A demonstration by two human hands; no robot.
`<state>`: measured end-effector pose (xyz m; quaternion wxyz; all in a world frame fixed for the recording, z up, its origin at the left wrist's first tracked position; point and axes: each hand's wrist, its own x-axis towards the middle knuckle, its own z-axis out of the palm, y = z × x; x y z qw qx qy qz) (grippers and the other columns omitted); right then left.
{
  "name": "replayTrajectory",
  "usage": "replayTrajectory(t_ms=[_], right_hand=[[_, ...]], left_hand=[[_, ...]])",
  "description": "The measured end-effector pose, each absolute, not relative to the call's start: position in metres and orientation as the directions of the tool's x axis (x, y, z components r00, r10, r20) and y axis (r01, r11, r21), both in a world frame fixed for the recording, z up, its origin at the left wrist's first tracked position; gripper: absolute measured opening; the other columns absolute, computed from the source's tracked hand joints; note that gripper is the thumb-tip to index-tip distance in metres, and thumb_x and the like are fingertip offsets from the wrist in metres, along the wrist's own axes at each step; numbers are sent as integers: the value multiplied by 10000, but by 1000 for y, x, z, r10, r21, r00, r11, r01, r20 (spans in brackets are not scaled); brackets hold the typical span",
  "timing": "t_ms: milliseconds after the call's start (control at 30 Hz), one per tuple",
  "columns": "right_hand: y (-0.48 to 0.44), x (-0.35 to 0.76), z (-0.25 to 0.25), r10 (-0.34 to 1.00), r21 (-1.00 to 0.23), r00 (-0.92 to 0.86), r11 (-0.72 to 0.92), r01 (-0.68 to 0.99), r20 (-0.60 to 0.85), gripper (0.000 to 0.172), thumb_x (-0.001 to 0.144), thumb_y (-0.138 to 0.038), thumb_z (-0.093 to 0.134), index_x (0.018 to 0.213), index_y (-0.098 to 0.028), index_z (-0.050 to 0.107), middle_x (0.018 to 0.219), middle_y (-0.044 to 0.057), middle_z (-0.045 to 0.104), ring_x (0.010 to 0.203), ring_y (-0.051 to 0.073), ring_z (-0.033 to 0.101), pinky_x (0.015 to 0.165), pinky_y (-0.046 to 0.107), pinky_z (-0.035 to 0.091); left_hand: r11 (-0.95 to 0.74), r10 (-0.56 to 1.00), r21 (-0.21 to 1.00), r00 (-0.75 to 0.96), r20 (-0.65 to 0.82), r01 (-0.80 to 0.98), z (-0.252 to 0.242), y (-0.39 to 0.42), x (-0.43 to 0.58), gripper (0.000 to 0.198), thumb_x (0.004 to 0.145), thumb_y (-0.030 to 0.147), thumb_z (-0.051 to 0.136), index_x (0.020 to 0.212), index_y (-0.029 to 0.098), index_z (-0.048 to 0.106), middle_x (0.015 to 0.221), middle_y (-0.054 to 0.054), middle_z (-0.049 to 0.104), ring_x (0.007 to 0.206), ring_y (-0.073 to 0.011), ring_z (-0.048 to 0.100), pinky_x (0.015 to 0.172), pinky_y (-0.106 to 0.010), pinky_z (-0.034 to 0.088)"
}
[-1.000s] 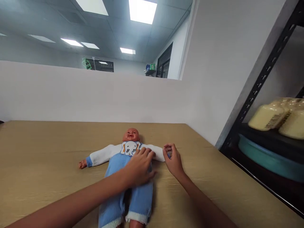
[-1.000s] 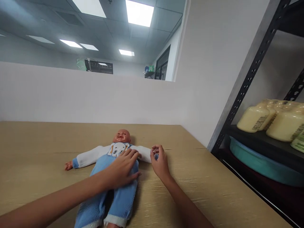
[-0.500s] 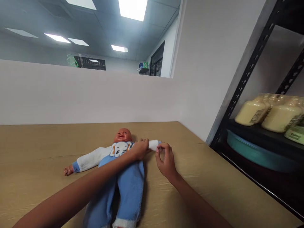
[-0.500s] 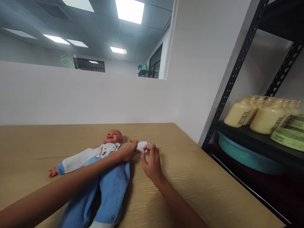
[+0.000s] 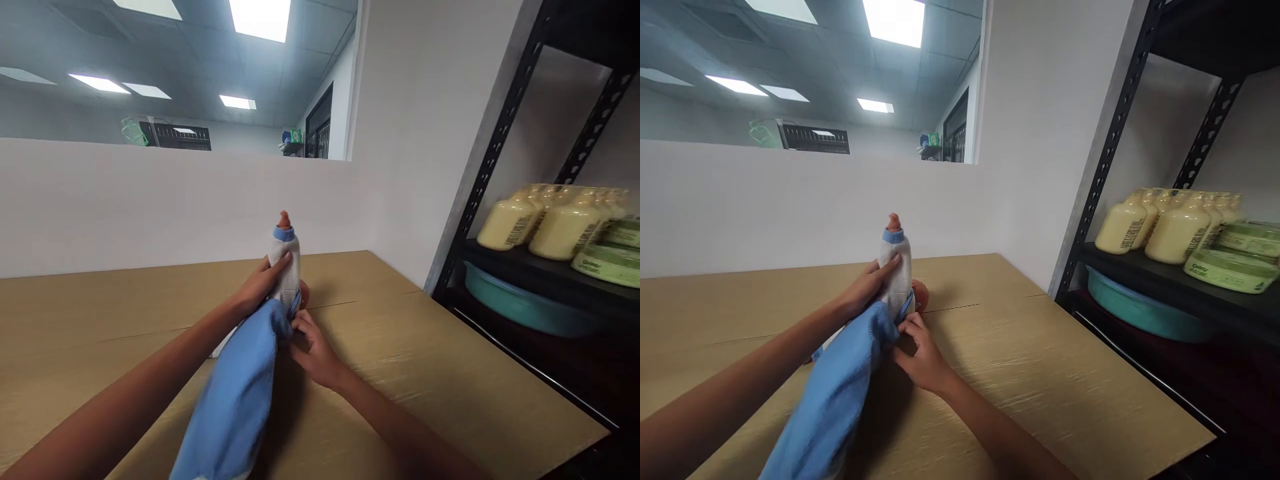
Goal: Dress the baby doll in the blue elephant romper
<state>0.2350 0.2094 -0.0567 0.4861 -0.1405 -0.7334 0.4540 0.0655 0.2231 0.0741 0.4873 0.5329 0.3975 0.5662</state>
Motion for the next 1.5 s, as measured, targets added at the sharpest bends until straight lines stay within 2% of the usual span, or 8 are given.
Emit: replayTrajectory(t_ms=[100, 300, 400, 600, 833, 1167, 1333, 1500], right_hand=[[207, 233, -52, 637, -790, -471, 536, -299, 610, 264, 978, -451, 731, 930, -242, 577, 991, 6, 514, 979, 186, 527, 933, 340, 439], [197, 230, -49, 712, -871, -503, 382, -308, 490, 338, 929, -473, 796, 1057, -268, 559, 896, -26, 631, 788, 157, 612, 678, 277, 463], [194, 232, -46, 685, -884, -578, 440, -156, 443, 511, 862, -438, 869, 1212, -274, 535, 1030, 3, 714, 830, 167, 664, 690, 285, 488], [186, 234, -42, 576, -712, -631, 700, 54, 519, 335, 860, -409, 883, 1125, -260, 742, 1023, 15, 641, 946, 194, 610, 917, 362, 509], [172, 214, -55, 651, -769, -608, 632, 101, 455, 361, 778, -429, 946, 977, -237, 713, 1131, 36, 603, 1133, 256, 561, 1056, 434, 468], [174, 210, -56, 699, -854, -604, 518, 56, 384, 183, 945, -223, 706, 971, -243, 527, 814, -58, 530, 721, 147, 486, 689, 282, 363], [175, 206, -67, 780, -853, -515, 496, 163, 356, 286, 884, -253, 831, 1087, -250, 629, 995, -7, 685, 944, 206, 632, 814, 309, 440], [176, 206, -67, 774, -754, -463, 592, 286, 432, 214, 907, -318, 845, 1038, -220, 707, 999, 30, 658, 986, 229, 580, 862, 361, 426]], left_hand=[[-127, 988, 966, 55, 142, -224, 74, 216, 60, 402, 954, 590, 685, 979, 191, 641, 758, -71, 751, 667, -252, 733, 651, -365, 628], [25, 991, 828, 121, 52, -560, 85, 209, 44, 350, 1080, 418, 507, 987, 158, 723, 852, -107, 810, 830, -285, 808, 851, -415, 689], [-55, 997, 773, 11, 80, -632, 91, 209, 30, 360, 1109, 325, 429, 999, 165, 732, 828, -79, 817, 857, -266, 820, 908, -402, 690], [-34, 998, 747, -66, -13, -664, 85, 215, 1, 346, 1113, 341, 427, 1071, 162, 720, 858, -71, 821, 804, -243, 819, 912, -380, 688], [15, 991, 744, -91, -102, -668, 67, 218, -15, 397, 1110, 406, 375, 1085, 215, 722, 824, -57, 817, 749, -277, 814, 768, -397, 711], [36, 989, 687, -73, -129, -726, 53, 214, -28, 428, 1128, 410, 340, 1099, 218, 722, 808, -49, 803, 833, -272, 820, 833, -406, 697], [40, 985, 666, -83, -152, -745, 50, 211, -31, 486, 1142, 419, 288, 1238, 200, 711, 840, -40, 814, 832, -273, 819, 819, -394, 688], [9, 973, 659, -145, -179, -752, 47, 210, -33, 498, 1150, 378, 254, 1334, 185, 675, 847, -41, 823, 822, -250, 817, 806, -372, 682]])
